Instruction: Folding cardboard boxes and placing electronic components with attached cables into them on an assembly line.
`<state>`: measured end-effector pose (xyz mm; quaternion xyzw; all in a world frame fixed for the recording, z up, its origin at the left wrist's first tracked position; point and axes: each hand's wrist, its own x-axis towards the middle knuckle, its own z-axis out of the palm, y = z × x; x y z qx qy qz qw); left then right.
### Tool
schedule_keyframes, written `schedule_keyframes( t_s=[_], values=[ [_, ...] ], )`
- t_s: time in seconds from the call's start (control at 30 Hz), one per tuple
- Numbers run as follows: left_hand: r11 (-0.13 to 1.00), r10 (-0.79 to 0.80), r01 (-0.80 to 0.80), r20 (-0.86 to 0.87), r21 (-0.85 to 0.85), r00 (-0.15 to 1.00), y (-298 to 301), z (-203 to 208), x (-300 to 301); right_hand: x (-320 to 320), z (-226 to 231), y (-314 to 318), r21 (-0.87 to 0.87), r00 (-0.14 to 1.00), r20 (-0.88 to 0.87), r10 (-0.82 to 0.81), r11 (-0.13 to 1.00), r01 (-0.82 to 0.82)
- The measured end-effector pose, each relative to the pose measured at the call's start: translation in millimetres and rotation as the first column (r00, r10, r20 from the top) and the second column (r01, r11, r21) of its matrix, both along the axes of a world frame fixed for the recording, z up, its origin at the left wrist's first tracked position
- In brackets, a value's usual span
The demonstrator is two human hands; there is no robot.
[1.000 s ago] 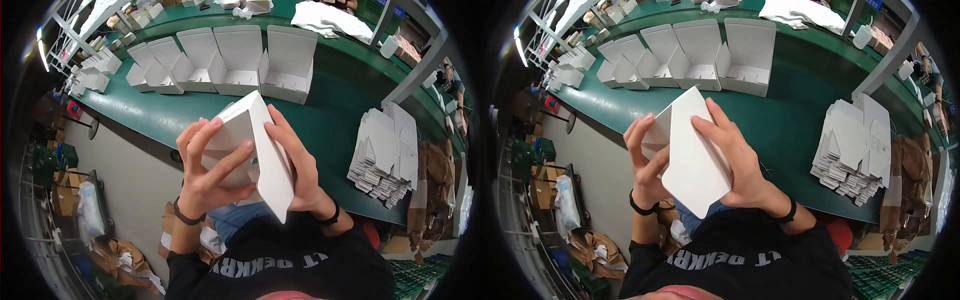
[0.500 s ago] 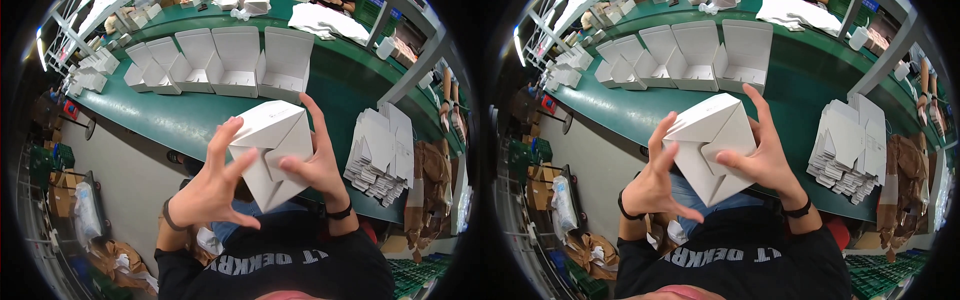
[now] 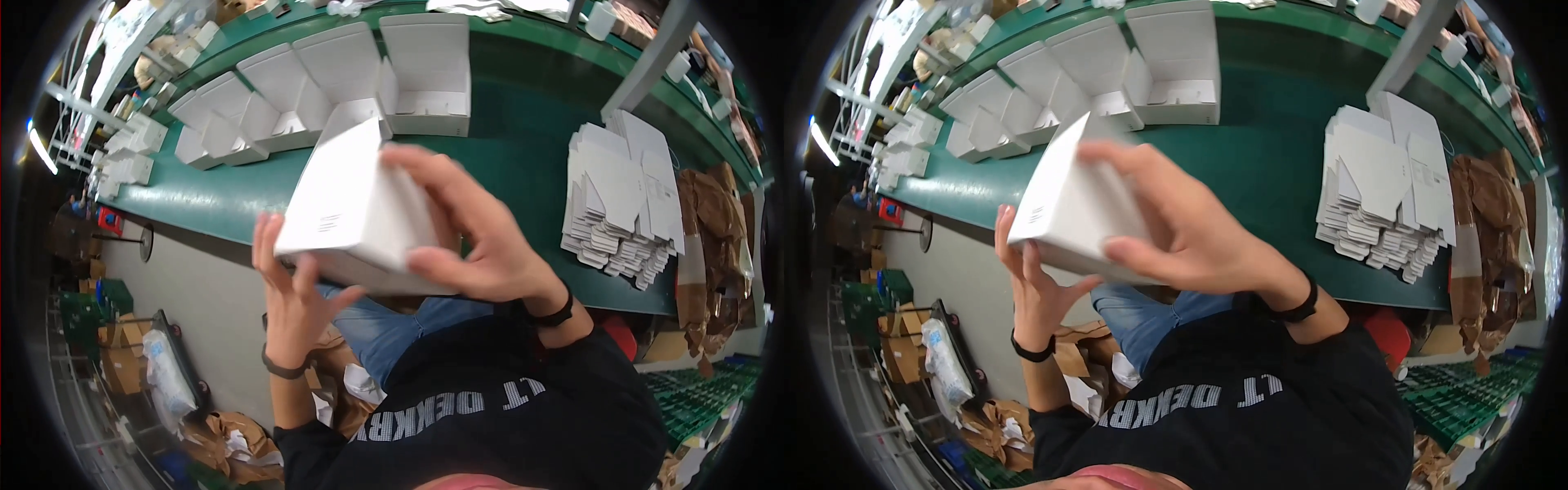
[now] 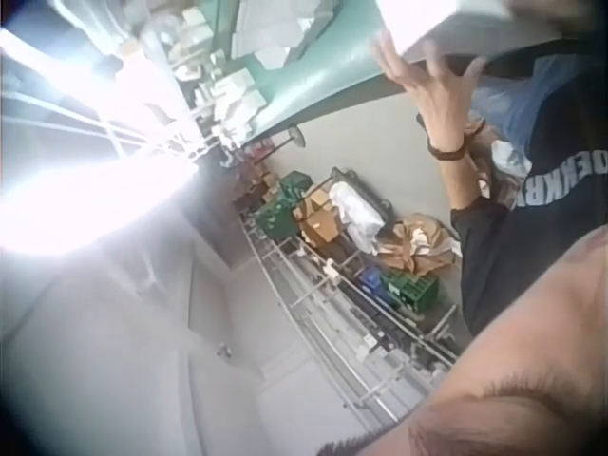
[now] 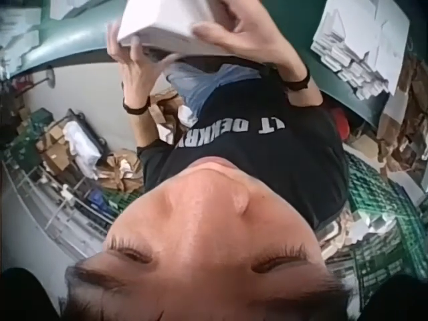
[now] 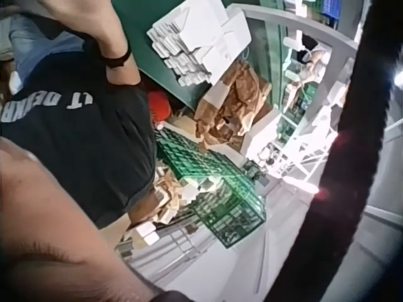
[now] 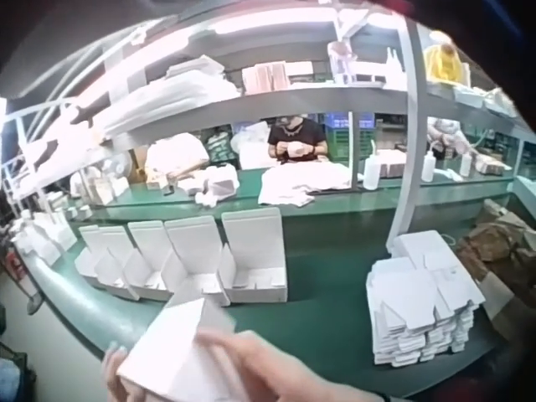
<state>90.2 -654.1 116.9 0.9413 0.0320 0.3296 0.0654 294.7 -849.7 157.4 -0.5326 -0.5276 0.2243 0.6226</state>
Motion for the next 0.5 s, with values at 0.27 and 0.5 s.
schedule_keyframes(
  t_s=[0.27,0.5],
  values=[
    [0.936,-0.002,-0.094,-0.271,-0.338,0.963,-16,-29,12,-31,-84,42,-0.197,0.397,0.913,0.093,0.953,0.230],
    [0.979,0.177,-0.199,-0.298,-0.045,0.938,22,-76,-7,94,17,-96,-0.258,0.707,0.677,-0.205,0.834,0.488]
  ],
)
